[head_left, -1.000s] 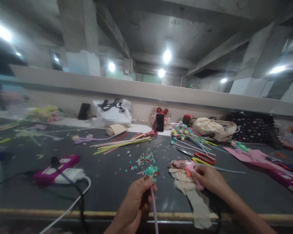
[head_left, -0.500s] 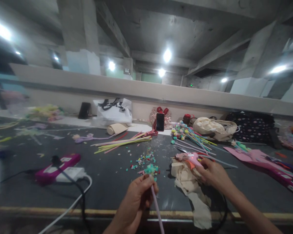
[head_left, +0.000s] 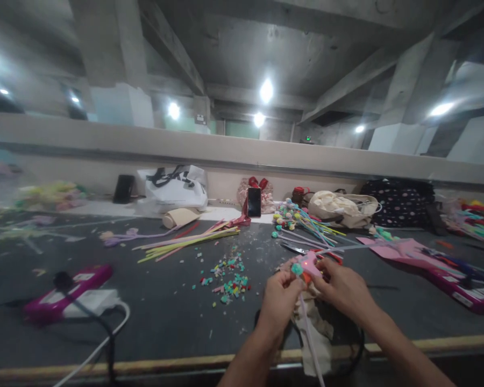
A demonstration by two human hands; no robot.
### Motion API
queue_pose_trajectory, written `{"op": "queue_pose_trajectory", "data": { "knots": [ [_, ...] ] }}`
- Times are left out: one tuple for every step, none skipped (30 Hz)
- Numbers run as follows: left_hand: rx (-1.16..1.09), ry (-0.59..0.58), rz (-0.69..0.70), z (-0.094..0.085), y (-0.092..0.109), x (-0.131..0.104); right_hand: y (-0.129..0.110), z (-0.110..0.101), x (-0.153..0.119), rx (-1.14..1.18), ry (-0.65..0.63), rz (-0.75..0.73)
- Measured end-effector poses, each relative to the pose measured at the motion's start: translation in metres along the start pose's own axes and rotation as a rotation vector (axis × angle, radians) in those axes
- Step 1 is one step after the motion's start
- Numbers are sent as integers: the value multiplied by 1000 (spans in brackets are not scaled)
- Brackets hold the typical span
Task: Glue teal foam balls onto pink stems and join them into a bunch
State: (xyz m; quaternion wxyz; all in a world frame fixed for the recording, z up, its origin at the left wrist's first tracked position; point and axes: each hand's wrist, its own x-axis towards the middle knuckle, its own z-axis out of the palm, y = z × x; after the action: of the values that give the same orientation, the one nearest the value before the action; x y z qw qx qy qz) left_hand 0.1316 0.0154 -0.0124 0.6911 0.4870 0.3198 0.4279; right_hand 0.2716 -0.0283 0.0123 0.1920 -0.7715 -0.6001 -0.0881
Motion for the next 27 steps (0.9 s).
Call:
{"op": "queue_pose_trajectory", "data": {
  "knots": [
    [17, 8, -8, 1, -5, 4, 2, -2, 2, 8, 3, 7],
    [34, 22, -16, 1, -10, 8, 5, -4, 5, 16, 9, 19],
    [47, 34, -25, 0, -14, 11, 8, -7, 8, 28, 14, 30],
    [57, 45, -29, -2, -18, 13, 11, -10, 11, 42, 20, 41],
    [67, 55, -32, -3, -21, 15, 15, -12, 13, 57, 28, 54],
    [74, 62, -32, -4, -22, 16, 18, -15, 16, 72, 37, 67],
    [80, 68, -31, -4, -24, 17, 21, -18, 18, 88, 47, 78],
    [84, 71, -30, -5, -24, 18, 23, -21, 20, 105, 53, 86],
    [86, 73, -27, -5, -25, 18, 24, -23, 21, 123, 58, 91],
    [86, 74, -25, -4, -25, 18, 26, -25, 22, 140, 64, 96],
    [85, 74, -23, -4, -26, 17, 26, -26, 23, 156, 69, 101],
    [83, 71, -22, -4, -26, 17, 27, -27, 24, 172, 77, 106],
    [79, 67, -21, -4, -27, 17, 28, -28, 24, 185, 90, 115],
    [74, 61, -22, -4, -27, 17, 28, -29, 25, 198, 108, 126],
    [68, 54, -25, -4, -28, 16, 29, -30, 27, 211, 131, 141],
    [61, 47, -30, -4, -29, 16, 30, -31, 28, 226, 158, 158],
    [53, 42, -37, -4, -29, 16, 30, -32, 29, 246, 189, 178],
    [42, 38, -45, -4, -28, 16, 30, -33, 29, 273, 222, 198],
    [29, 38, -55, -4, -26, 15, 30, -34, 29, 309, 251, 214],
    [12, 39, -66, -5, -24, 14, 29, -35, 28, 351, 273, 224],
    [-8, 43, -77, -6, -20, 13, 27, -36, 24, 390, 280, 219],
    [-31, 51, -87, -8, -16, 10, 25, -35, 20, 458, 267, 210],
    [-54, 61, -96, -10, -10, 8, 22, -34, 14, 567, 232, 205],
    [-77, 75, -102, -13, -4, 4, 19, -33, 8, 698, 174, 199],
    [-95, 95, -104, -17, 2, 0, 16, -31, 0, 940, 98, 234],
    [-108, 109, -110, -21, 8, -4, 13, -28, -7, 1169, 26, 281],
    [-121, 122, -116, -26, 13, -9, 9, -25, -14, 1343, -17, 332]
  ]
}}
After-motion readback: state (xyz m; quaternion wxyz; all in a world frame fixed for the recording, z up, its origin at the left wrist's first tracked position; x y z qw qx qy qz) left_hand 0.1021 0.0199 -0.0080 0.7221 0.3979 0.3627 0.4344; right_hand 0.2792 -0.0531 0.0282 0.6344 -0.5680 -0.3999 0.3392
